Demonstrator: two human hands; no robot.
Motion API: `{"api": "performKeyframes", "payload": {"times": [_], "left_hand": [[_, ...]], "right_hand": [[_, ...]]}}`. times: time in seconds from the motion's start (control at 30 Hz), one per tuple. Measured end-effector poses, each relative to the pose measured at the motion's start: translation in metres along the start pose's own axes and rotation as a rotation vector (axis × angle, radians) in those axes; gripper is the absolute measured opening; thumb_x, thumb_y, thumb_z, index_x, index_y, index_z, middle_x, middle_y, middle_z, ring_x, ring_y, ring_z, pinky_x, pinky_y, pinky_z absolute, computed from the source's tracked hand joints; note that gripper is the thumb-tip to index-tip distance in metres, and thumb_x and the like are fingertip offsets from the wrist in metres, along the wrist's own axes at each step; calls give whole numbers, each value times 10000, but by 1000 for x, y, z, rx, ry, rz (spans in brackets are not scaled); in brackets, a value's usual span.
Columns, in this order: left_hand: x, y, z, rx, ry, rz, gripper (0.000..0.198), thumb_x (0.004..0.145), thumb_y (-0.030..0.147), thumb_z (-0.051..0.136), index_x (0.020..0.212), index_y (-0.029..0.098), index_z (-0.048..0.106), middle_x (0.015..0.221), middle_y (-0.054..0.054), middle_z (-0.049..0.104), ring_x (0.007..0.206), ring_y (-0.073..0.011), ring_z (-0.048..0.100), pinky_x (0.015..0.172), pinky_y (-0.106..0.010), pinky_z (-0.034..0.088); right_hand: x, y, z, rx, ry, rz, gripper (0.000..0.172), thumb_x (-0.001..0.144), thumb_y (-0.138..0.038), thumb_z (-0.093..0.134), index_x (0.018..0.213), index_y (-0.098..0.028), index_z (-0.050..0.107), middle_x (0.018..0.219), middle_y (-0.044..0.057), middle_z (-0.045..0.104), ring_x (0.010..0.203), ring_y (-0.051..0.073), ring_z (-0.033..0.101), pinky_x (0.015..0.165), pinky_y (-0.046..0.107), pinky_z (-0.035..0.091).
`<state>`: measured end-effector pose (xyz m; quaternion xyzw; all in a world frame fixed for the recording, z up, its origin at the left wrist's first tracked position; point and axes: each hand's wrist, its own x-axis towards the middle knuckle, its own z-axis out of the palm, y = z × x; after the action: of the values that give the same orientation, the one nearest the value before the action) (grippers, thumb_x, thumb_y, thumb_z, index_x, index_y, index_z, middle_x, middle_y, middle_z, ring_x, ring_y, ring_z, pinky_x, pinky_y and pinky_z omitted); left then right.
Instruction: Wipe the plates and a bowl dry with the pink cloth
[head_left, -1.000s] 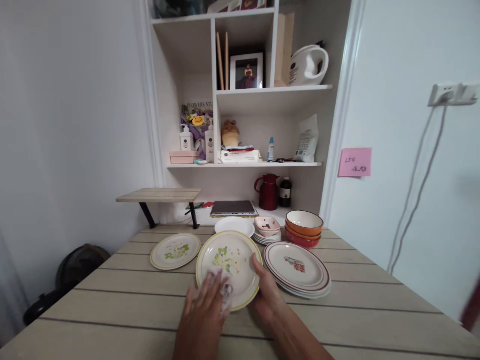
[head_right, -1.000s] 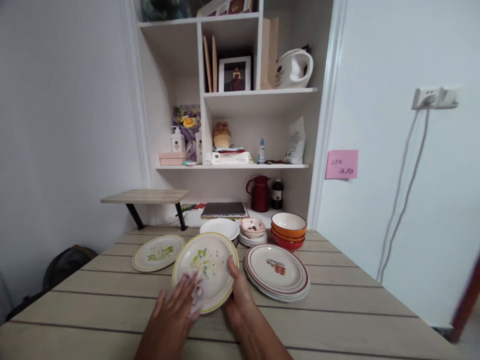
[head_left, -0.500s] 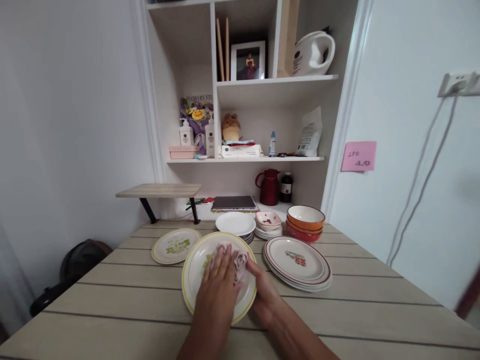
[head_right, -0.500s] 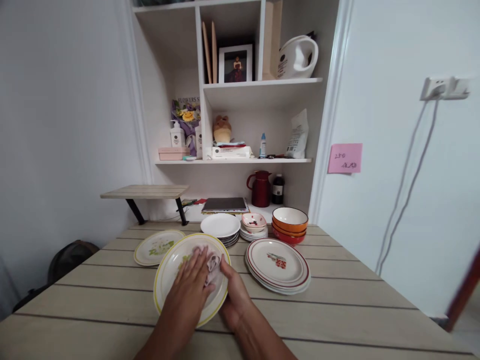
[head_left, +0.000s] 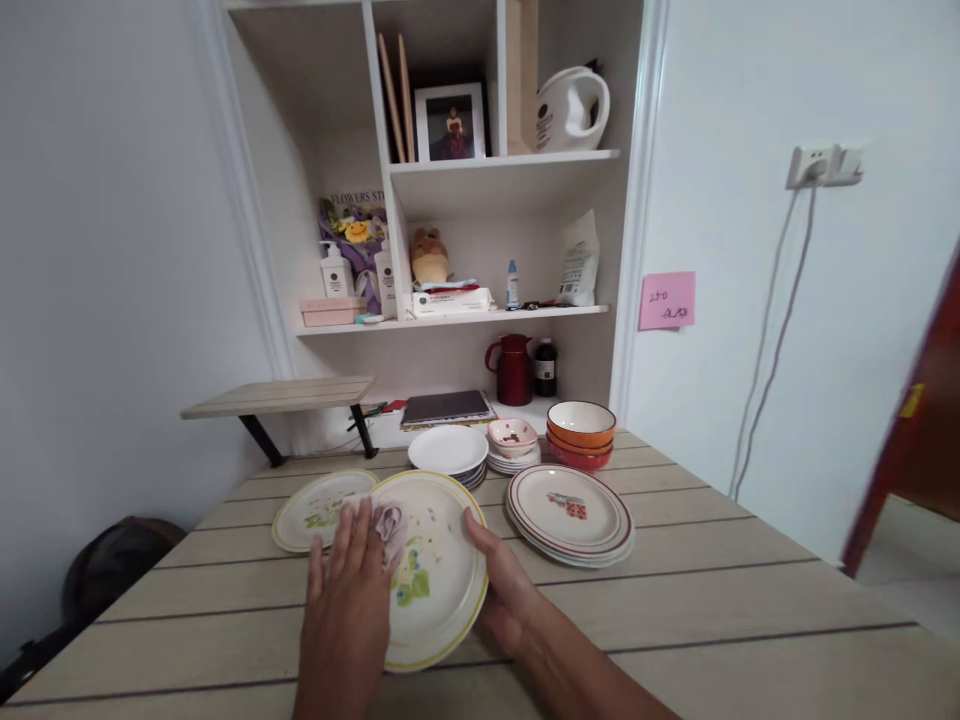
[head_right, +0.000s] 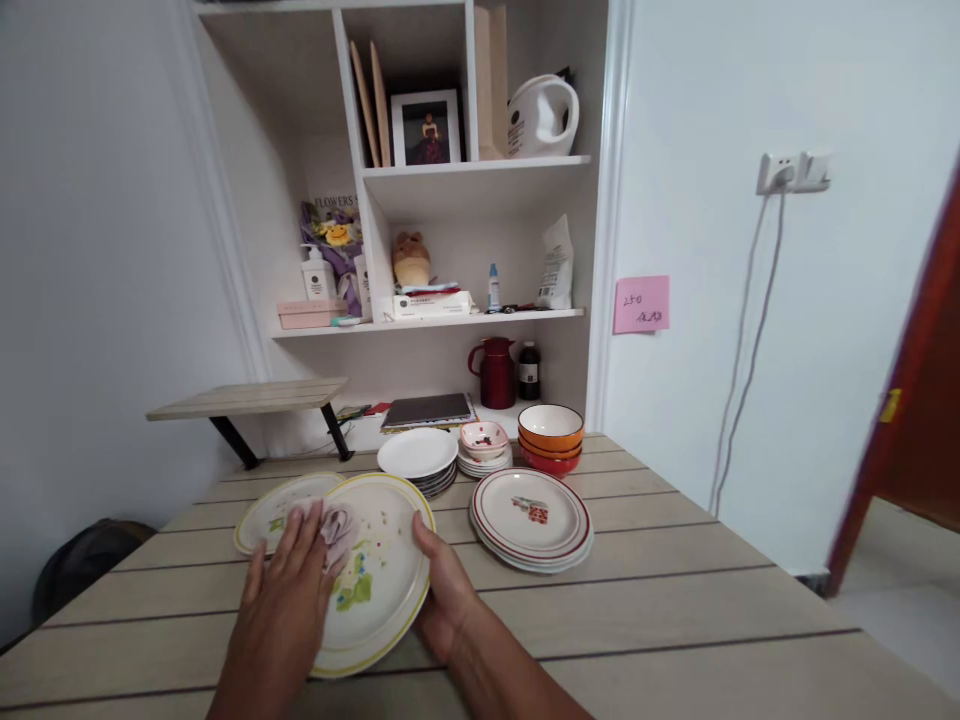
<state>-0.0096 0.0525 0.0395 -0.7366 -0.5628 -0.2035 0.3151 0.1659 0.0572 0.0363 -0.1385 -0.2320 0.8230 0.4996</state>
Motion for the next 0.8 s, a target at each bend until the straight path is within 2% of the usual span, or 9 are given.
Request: {"api": "performKeyframes", "payload": {"times": [0.13, 0.23, 0.37, 0.47, 0.6, 0.7, 0.8], "left_hand": [[-4, 25, 7, 3, 123, 140, 595, 856, 13, 335, 1391, 226, 486, 1490, -27, 451, 1379, -247, 401, 1063, -444, 392], [-17, 42, 11, -30, 228, 288, 597, 852, 48, 371, 1422, 211, 440, 1486, -19, 460, 1350, -233, 436, 1020, -406, 421], [-34, 38, 12, -56, 271, 352, 634, 841, 58, 379, 1444, 252, 401, 1490, 18, 451, 1348, -213, 430, 1013, -403, 399], [-40, 21, 10, -51, 208, 291, 647, 853, 53, 361, 1435, 334, 398, 1477, 49, 459, 1330, -228, 455, 1016, -475, 381], [-32, 5, 2, -92, 63, 37, 611, 876, 40, 306, 1404, 310, 453, 1469, 0, 471, 1349, -294, 439, 1021, -604, 364], [-23, 3, -1, -162, 57, -37, 609, 872, 11, 268, 1428, 200, 429, 1474, -64, 470, 1390, -268, 386, 1073, -545, 375], [-21, 6, -2, -243, 79, 22, 658, 855, 15, 304, 1498, 152, 274, 1510, -100, 419, 1419, -254, 333, 1090, -493, 399]], "right_hand": [[-1, -3, -2, -14, 0, -7, 635, 862, -562, 554, 1224, -43, 611, 1111, 186, 716, 1094, 284, 648, 1036, 435, 412], [-1, -5, -4, -1, 15, 21, 646, 868, -566, 544, 1211, -23, 613, 1085, 192, 722, 1090, 279, 650, 1029, 419, 420], [-1, -7, -6, 23, 11, 37, 656, 882, -566, 520, 1209, -4, 608, 1077, 204, 721, 1085, 277, 652, 1023, 409, 426], [-2, -8, -5, 19, -6, 26, 644, 890, -555, 518, 1228, -13, 600, 1088, 203, 719, 1091, 283, 649, 1028, 427, 419], [-4, -4, -1, 6, -12, 61, 605, 916, -523, 492, 1249, -27, 589, 1091, 193, 722, 1112, 281, 640, 1064, 447, 380], [-6, 1, 1, 16, -81, 100, 625, 914, -535, 489, 1277, -32, 571, 1145, 192, 703, 1133, 280, 629, 1085, 440, 354], [-6, 2, 1, 29, -85, 91, 634, 911, -534, 497, 1288, -29, 560, 1164, 195, 694, 1145, 279, 622, 1086, 439, 352]]}}
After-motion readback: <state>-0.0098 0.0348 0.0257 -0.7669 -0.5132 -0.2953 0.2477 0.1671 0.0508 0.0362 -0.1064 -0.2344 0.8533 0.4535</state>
